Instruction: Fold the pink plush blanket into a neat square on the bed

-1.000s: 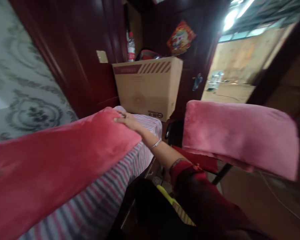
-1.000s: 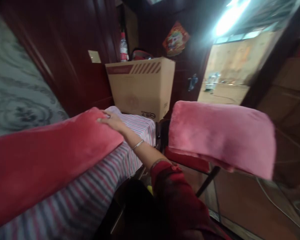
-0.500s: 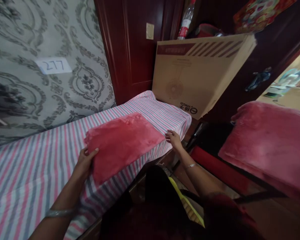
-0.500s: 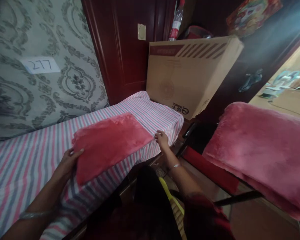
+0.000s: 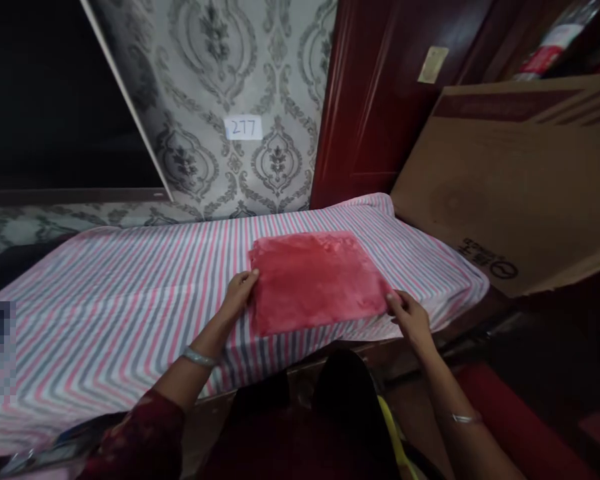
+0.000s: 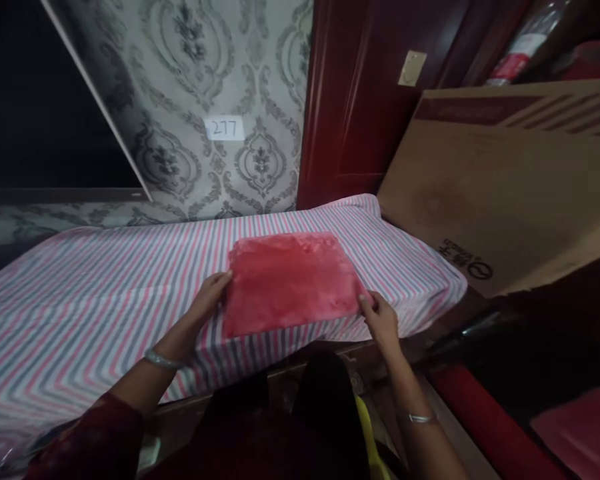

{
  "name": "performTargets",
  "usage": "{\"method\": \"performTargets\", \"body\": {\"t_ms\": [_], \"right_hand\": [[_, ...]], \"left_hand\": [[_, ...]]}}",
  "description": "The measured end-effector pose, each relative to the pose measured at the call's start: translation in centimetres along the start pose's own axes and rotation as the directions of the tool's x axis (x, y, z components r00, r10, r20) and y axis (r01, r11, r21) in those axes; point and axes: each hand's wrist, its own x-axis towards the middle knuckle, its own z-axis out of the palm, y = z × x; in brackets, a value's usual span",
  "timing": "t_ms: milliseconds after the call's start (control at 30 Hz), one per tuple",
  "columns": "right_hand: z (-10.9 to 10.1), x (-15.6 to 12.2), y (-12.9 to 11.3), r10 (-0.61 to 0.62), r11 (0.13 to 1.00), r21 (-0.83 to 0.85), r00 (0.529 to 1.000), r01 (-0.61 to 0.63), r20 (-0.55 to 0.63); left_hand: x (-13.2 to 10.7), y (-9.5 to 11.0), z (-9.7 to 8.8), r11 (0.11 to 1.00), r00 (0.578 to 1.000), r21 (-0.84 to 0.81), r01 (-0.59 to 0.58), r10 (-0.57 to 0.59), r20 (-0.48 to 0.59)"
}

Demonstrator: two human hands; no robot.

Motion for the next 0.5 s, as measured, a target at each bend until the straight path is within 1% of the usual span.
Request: {"method": "performTargets", "body": {"t_ms": [133,200,267,333,367,400,433,500], "right_hand": [[0.5,0.4,-0.9,0.055,0.999,-0.001,0.998,-0.055,0.034],[0.8,0.6,-1.5,0.071,0.997,0.017,0.996,-0.072,0.049],[1.0,0.7,-2.1,0.017,0.998,0.068,1.000,-0.018,0.014],[1.1,0.7,-2.4,-0.074,0.988,0.131,0.996,0.081,-0.056],[1.2,0.7,-2.4,-0.100,0.982,0.154,0.992,0.111,-0.077],[1.2,0.6,-2.3,-0.096,0.979,0.172,0.992,0.108,-0.079],[1.3,0.5,-2.1,-0.063,0.980,0.185,0.996,0.073,-0.060],[1.3,0.4,-1.6,0.042,0.976,0.212,0.999,-0.042,0.003]], "left_hand": [[1.1,-0.1,0.7,0.991,0.995,-0.091,0.095,-0.092,0.035],[1.7,0.1,1.0,0.985,0.994,-0.137,0.103,-0.099,0.038],[2.1,0.3,1.1,0.981,0.997,-0.177,0.072,-0.076,-0.011],[2.4,0.3,1.0,0.978,0.996,-0.206,0.034,-0.050,-0.077],[2.5,0.1,0.8,0.976,0.994,-0.216,0.026,-0.048,-0.097],[2.6,0.0,0.7,0.974,0.993,-0.225,0.032,-0.057,-0.104],[2.8,-0.3,0.5,0.971,0.992,-0.232,0.049,-0.074,-0.101],[3.2,-0.6,0.3,0.964,0.989,-0.244,0.103,-0.125,-0.077]]}}
